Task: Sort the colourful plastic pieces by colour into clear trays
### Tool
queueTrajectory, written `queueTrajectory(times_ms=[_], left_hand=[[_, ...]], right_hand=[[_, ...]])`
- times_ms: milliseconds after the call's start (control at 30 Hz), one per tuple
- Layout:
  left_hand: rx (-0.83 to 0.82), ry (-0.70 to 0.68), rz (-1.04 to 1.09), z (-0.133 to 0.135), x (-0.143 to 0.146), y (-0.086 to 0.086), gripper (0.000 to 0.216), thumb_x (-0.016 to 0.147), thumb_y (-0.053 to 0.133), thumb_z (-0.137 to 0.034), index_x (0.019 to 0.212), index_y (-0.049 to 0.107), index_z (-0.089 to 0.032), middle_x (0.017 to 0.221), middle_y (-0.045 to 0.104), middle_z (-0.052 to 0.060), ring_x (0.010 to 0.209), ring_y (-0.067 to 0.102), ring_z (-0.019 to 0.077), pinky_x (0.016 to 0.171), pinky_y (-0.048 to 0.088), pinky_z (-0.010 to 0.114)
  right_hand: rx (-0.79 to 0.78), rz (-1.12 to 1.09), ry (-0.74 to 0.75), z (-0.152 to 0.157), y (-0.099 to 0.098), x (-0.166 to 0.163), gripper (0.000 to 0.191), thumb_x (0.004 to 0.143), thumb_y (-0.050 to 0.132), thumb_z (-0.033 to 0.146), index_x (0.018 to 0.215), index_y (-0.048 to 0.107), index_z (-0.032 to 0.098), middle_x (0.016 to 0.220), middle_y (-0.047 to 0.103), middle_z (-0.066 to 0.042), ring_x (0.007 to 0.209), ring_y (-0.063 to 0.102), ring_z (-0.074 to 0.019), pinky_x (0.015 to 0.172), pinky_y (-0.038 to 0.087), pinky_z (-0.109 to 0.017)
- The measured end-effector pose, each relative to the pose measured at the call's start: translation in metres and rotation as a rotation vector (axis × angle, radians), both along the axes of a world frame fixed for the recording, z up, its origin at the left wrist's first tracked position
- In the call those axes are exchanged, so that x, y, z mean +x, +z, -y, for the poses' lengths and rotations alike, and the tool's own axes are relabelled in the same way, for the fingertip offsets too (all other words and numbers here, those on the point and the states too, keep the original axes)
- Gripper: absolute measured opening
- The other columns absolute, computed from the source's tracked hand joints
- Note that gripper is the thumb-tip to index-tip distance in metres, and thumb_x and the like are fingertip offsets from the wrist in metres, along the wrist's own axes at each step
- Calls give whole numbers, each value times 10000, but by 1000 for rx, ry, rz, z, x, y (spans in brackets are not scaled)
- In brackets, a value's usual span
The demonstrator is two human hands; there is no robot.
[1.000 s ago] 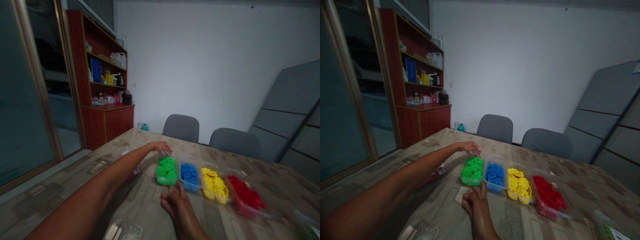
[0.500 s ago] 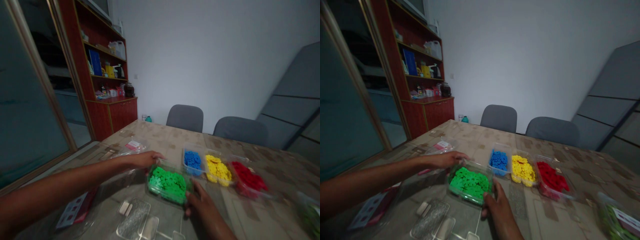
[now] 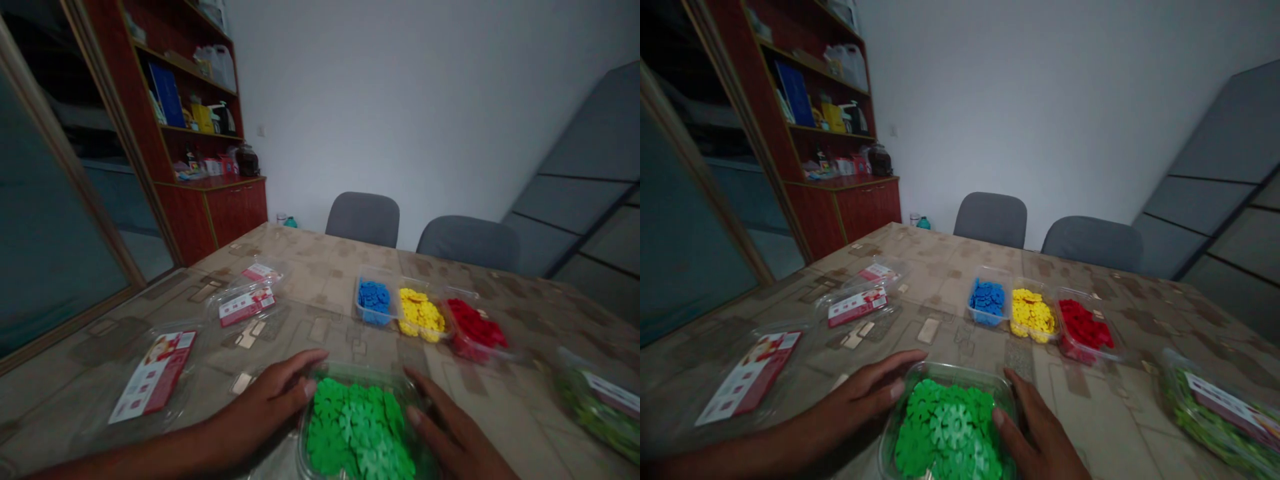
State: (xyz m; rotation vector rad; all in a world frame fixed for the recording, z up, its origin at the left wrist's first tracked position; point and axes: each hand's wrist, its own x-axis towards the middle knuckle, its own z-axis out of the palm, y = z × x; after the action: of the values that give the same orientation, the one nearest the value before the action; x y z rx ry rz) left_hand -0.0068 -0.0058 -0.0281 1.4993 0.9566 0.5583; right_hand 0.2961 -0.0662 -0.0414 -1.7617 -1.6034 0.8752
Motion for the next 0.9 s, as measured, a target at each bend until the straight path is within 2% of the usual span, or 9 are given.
queueTrajectory(times_ms=[100,167,233,367,467,567,733,800,900], left_hand=[[91,-42,-80,14,-7,-3,855,752,654,-649,1481,318,-355,1486,425,72,1232,504,321,1011,439,459],[221,-89,-197,20,-7,-8,1072,644,772,-597,1521,213,-336,1572,287,81,1362,366,358,1120,319,498],[350,-125,-305,23,-4,-14,1184,603,818,-556,1540,141,-300,1615,164,100,1434,229,377,1173,211,515],[542,-191,-375,19,3,-29,1201,626,799,-590,1545,76,-313,1635,-36,92,1463,94,410,1168,199,563],[616,-209,-393,16,4,-34,1167,649,790,-592,1537,63,-377,1638,-40,40,1467,79,400,1165,199,577],[633,-226,-422,15,4,-31,1148,668,770,-612,1539,61,-380,1640,8,34,1469,83,391,1168,193,579],[632,-220,-502,15,9,-21,1112,717,705,-653,1551,36,-345,1636,-41,63,1467,60,404,1151,191,616],[631,-226,-528,16,11,-21,1150,692,733,-639,1548,20,-354,1633,-71,66,1464,55,419,1140,200,634],[679,-219,-515,18,11,-24,1192,667,774,-600,1544,2,-364,1636,-41,72,1463,62,421,1140,203,637]], right_hand=[[48,124,179,-4,5,1,844,818,578,606,1506,352,171,1575,296,-161,1440,245,-373,1141,268,-545],[106,198,338,-4,7,0,970,755,673,575,1542,251,197,1603,221,-152,1443,218,-397,1123,283,-583],[167,276,442,-4,3,-2,1024,725,721,497,1556,187,227,1619,171,-128,1443,211,-409,1112,286,-614],[191,422,454,-10,-18,-4,967,687,727,321,1535,268,248,1608,221,-130,1406,294,-434,1074,349,-633],[232,448,444,-13,-26,-4,1058,593,758,261,1530,267,260,1568,308,-144,1367,358,-444,1056,384,-623],[290,422,484,-9,-17,-5,1167,540,765,221,1549,181,266,1523,369,-152,1338,399,-444,1049,408,-587],[348,411,448,1,3,-16,1144,637,764,333,1557,84,294,1528,351,-150,1352,377,-434,1049,408,-565],[366,420,428,2,0,-18,1144,643,771,368,1557,88,283,1526,346,-162,1348,383,-430,1040,418,-561],[409,451,423,-3,-17,-17,1119,629,760,318,1553,132,262,1497,384,-165,1333,410,-417,1031,432,-555]])
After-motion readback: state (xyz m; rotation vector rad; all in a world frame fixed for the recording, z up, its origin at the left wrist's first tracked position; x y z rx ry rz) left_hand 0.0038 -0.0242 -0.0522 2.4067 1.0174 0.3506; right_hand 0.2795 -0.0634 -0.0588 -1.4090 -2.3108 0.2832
